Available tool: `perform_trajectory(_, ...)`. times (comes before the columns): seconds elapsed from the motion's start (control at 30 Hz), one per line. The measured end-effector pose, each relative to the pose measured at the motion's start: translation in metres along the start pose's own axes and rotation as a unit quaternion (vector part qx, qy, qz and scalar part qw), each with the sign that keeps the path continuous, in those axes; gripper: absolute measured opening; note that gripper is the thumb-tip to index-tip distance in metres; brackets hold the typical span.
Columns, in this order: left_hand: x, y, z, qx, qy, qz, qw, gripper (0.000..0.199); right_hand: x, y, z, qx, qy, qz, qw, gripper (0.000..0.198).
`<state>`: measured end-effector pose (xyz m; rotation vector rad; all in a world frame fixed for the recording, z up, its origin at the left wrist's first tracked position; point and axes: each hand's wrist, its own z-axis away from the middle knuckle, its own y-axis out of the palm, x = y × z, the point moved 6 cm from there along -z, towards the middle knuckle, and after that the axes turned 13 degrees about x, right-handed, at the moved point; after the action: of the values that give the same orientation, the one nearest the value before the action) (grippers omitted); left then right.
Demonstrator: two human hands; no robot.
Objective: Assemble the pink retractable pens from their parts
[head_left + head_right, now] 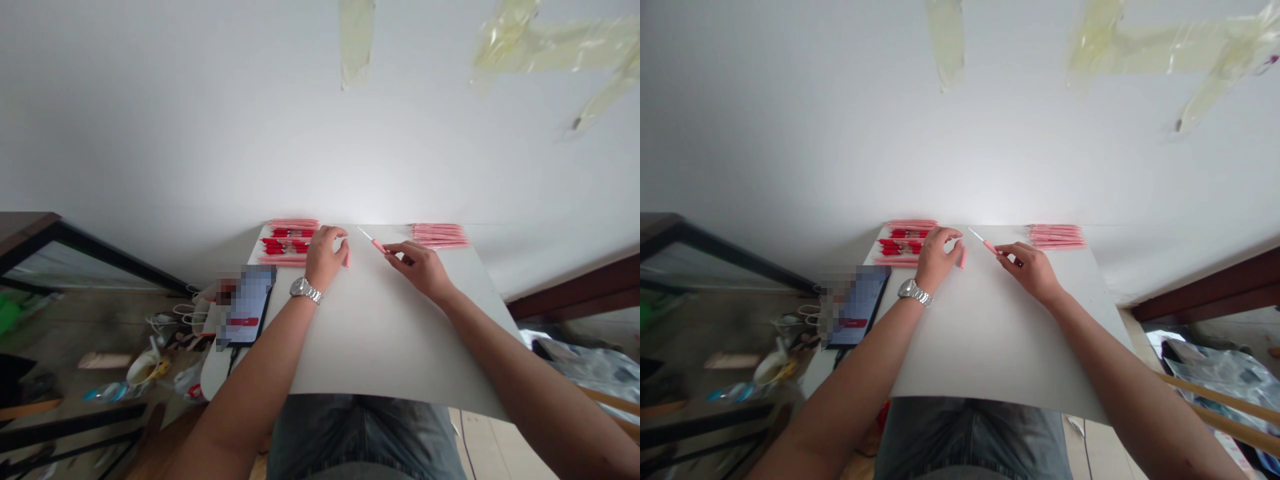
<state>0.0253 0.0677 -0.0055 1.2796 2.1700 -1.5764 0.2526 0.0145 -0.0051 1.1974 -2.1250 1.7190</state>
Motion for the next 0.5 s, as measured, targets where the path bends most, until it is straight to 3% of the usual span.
perform_trajectory(0.17,0.0004,-0.0007,0.0018,0.025,-0.049,-0.135,0.989,0.015,-0.0011,0.0001,-0.0002,-0.002,0.002,0.002,1.0,0.022)
perform_trajectory(0.5,0.0022,0.0026,0.0037,0.056,-0.091,-0.185,0.977,0.007,-0.0024,0.0007,-0.0007,-0.004,0.004,0.004,1.0,0.023)
